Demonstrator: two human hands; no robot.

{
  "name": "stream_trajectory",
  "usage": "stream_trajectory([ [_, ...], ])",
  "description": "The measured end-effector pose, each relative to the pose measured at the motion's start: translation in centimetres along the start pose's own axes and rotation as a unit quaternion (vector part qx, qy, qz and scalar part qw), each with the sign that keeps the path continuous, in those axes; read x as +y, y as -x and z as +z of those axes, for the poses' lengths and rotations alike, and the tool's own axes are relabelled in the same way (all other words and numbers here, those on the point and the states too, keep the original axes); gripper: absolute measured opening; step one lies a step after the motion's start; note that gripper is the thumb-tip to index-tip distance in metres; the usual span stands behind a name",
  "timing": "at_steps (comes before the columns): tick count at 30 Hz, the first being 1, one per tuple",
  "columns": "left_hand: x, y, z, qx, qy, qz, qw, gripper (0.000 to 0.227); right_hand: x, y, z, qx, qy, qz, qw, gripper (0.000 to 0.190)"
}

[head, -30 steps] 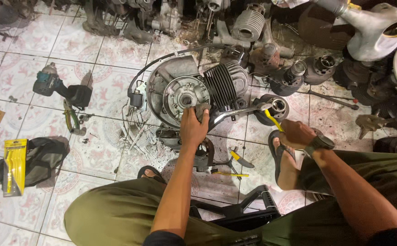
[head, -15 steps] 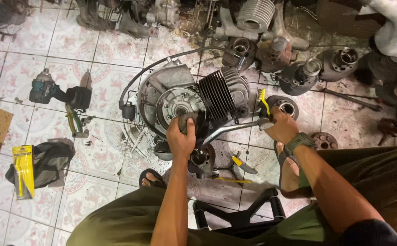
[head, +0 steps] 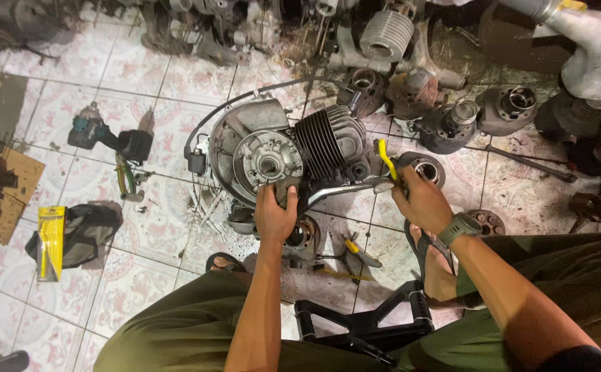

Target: The person scrubs and wipes a disassembled engine block using a yellow toothbrush and a dark cloth. They clean the central circular cover and the cooling fins of the cylinder head, alternating between brushing and wiping motions.

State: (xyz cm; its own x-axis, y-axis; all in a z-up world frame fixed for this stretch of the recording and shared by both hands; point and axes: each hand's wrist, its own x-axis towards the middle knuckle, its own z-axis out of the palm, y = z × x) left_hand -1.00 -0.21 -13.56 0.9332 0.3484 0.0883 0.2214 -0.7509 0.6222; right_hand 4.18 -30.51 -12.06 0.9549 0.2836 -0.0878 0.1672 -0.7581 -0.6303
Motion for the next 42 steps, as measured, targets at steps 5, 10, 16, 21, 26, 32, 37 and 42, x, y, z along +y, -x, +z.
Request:
stream_trajectory([
  [5,0.1,0.3,0.9,0.029,0.002,0.037,0.999,0.04,-0.3,1.0,0.1,0.045,0.041,-0.062,0.996,0.026],
  [10,0.9,0.4,1.2,0.061,-0.05,0.054,0.995,0.052,0.5,0.6,1.8,0.094,0.024,-0.085,0.992,0.02],
  [16,2.7,0.4,0.1,0.095,-0.078,0.049,0.991,0.046,1.1,-0.2,0.8,0.046,-0.002,-0.042,0.998,0.023],
  [21,2.1,0.0,0.7,0.117,-0.091,0.054,0.988,0.048,1.3,-4.0,-2.2,0.087,0.009,-0.14,0.986,0.018],
  [26,2.5,0.0,0.4,0.128,-0.086,0.059,0.986,0.045,-0.3,-7.0,-5.3,0.045,-0.025,-0.199,0.979,0.017],
  [32,2.0,-0.3,0.8,0.163,-0.082,0.082,0.98,0.045,-0.9,-8.9,-5.5,-0.011,0.016,-0.218,0.976,0.014],
  [37,0.9,-0.4,2.1,0.177,-0.087,0.096,0.976,0.043,-2.1,-8.3,-4.1,-0.051,-0.039,-0.156,0.986,0.015],
  [42,1.8,-0.7,1.2,0.192,-0.088,0.104,0.972,0.041,-3.2,-7.2,-2.6,-0.092,-0.092,-0.065,0.989,0.018],
])
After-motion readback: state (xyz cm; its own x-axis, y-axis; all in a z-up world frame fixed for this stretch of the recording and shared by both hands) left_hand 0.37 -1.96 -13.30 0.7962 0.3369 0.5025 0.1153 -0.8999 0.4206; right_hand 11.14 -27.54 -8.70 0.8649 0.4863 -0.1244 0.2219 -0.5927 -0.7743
